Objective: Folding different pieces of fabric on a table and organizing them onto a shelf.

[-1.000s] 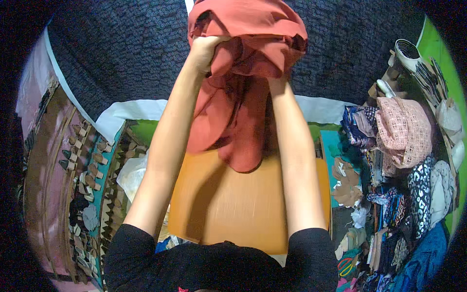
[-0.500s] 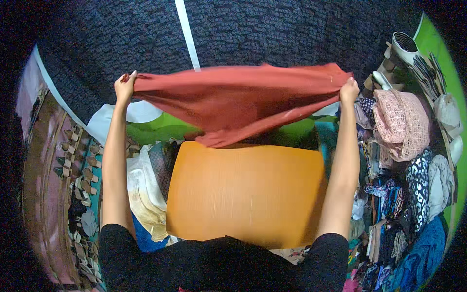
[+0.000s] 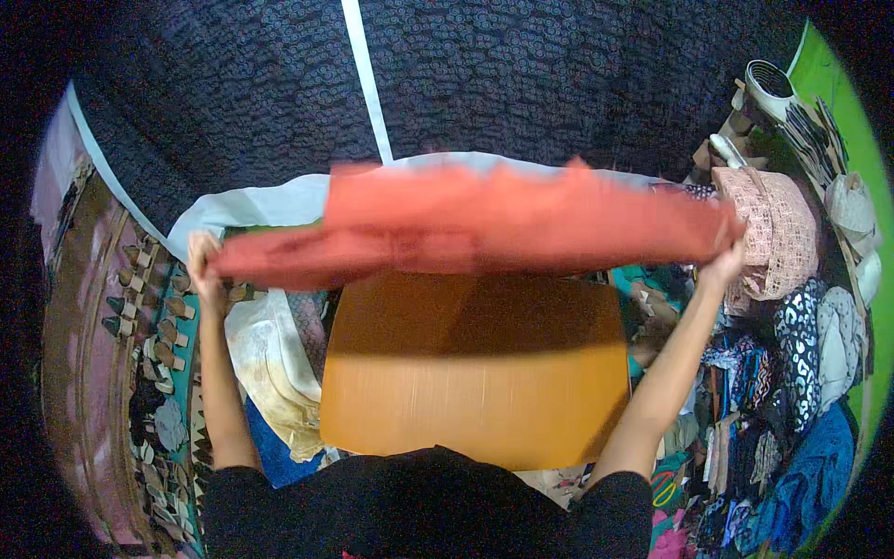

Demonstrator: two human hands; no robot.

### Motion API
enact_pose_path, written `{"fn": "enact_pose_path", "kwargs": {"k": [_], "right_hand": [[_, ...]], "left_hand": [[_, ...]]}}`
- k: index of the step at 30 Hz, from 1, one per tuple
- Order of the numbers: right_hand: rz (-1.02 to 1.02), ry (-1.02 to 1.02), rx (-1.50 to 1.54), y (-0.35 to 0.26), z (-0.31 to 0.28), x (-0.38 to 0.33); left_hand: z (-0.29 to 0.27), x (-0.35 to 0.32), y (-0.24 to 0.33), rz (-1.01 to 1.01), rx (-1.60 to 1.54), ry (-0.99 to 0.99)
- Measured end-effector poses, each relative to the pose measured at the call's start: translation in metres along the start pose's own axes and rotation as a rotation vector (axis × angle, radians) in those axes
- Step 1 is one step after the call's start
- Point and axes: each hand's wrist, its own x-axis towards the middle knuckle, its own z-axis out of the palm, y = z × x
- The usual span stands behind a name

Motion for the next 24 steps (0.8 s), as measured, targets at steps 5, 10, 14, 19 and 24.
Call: {"fn": "enact_pose_path", "kwargs": {"k": [5, 10, 14, 19, 24], "right_hand": [[-0.21, -0.052, -0.705, 0.116, -0.244, -0.091], [0.112, 0.03, -1.284, 0.166, -0.234, -0.244], [-0.016, -0.14, -1.402, 0.159, -0.233, -0.272], [-0.241, -0.829, -1.692, 0.106, -0.149, -0.281], [0.009, -0.874, -1.926, 0.187, -0.19, -0.146]], "left_hand": [[0.009, -0.185, 0.004, -0.063, 0.673, -0.711], [0.01, -0.268, -0.002, -0.153, 0.633, -0.737], [0.026, -0.246, 0.012, -0.333, 0.737, -0.337], [0.036, -0.291, -0.055, -1.34, -0.002, -0.235], [0.133, -0.157, -0.115, -1.691, -1.338, 0.297]]}}
